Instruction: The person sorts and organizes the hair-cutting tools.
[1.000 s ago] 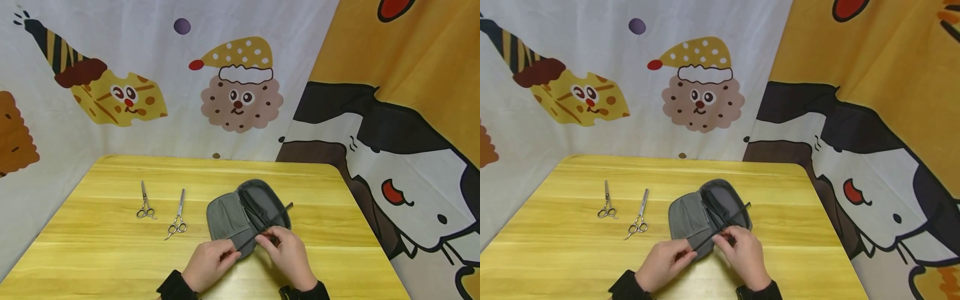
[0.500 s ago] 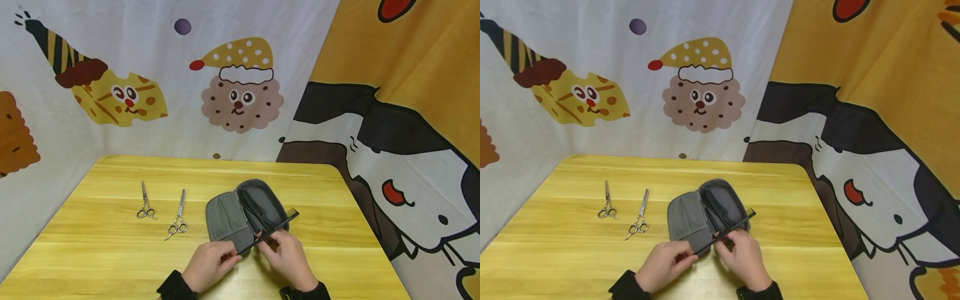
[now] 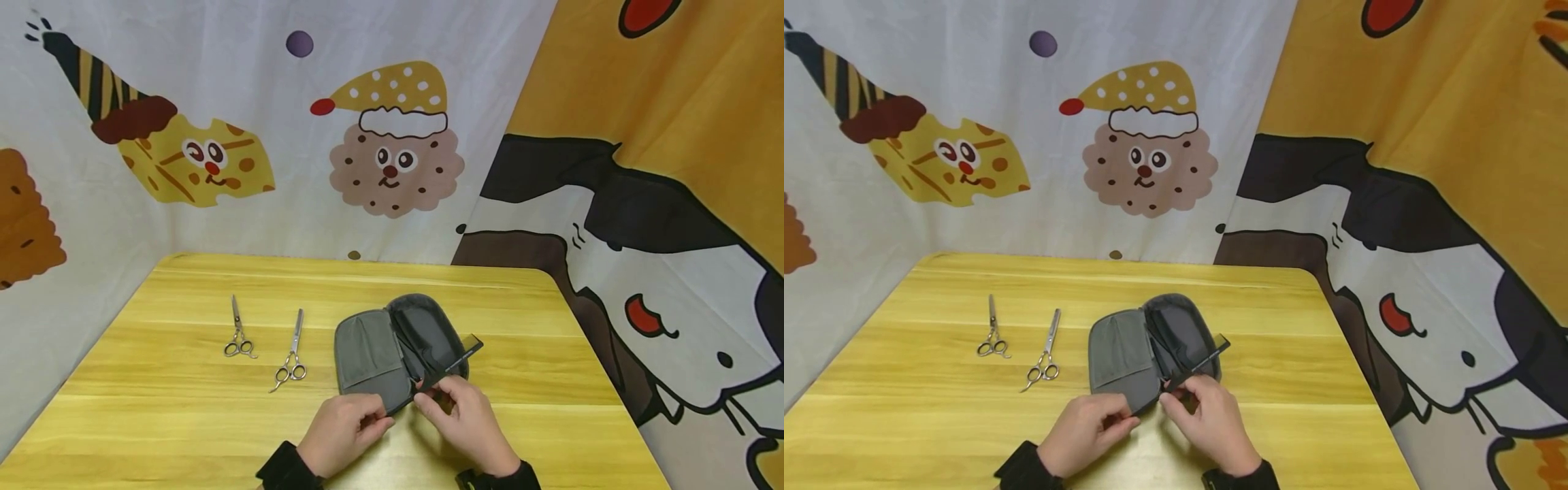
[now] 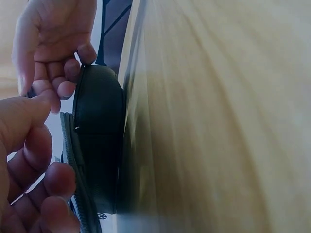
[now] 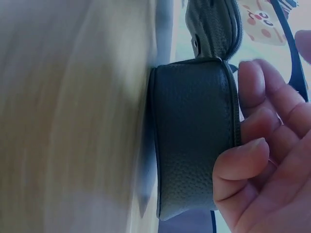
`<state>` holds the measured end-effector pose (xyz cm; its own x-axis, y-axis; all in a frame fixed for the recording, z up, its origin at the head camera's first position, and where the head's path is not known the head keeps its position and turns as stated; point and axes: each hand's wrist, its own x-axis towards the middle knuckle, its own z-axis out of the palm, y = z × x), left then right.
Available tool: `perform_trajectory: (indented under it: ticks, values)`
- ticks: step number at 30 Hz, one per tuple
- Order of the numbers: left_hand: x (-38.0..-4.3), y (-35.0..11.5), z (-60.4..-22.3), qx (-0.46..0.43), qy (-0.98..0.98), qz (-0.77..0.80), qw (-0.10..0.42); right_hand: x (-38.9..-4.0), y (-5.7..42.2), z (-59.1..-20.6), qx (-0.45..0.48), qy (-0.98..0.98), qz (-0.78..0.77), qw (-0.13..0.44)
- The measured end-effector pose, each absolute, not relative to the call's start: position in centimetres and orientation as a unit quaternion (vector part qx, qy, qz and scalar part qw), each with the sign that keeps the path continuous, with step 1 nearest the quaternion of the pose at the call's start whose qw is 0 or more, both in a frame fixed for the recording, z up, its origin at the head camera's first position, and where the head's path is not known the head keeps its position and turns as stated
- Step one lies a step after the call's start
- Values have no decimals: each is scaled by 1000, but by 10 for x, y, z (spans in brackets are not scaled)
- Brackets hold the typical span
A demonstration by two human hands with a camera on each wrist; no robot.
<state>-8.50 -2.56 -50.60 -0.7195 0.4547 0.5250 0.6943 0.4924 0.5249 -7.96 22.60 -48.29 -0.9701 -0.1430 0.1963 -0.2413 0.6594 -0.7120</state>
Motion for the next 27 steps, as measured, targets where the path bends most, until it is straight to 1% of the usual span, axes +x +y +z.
perform_trajectory:
  ticks: [8, 18, 27]
  values:
    - [-85, -26, -507, -342, -846, -375, 165, -81, 223, -483, 62, -895, 440, 36]
    - [-84, -24, -507, -347, -845, -374, 162, -81, 223, -478, 58, -847, 528, 23]
    - [-82, -26, -504, -320, -859, -386, 102, -81, 220, -479, 28, -828, 559, 32]
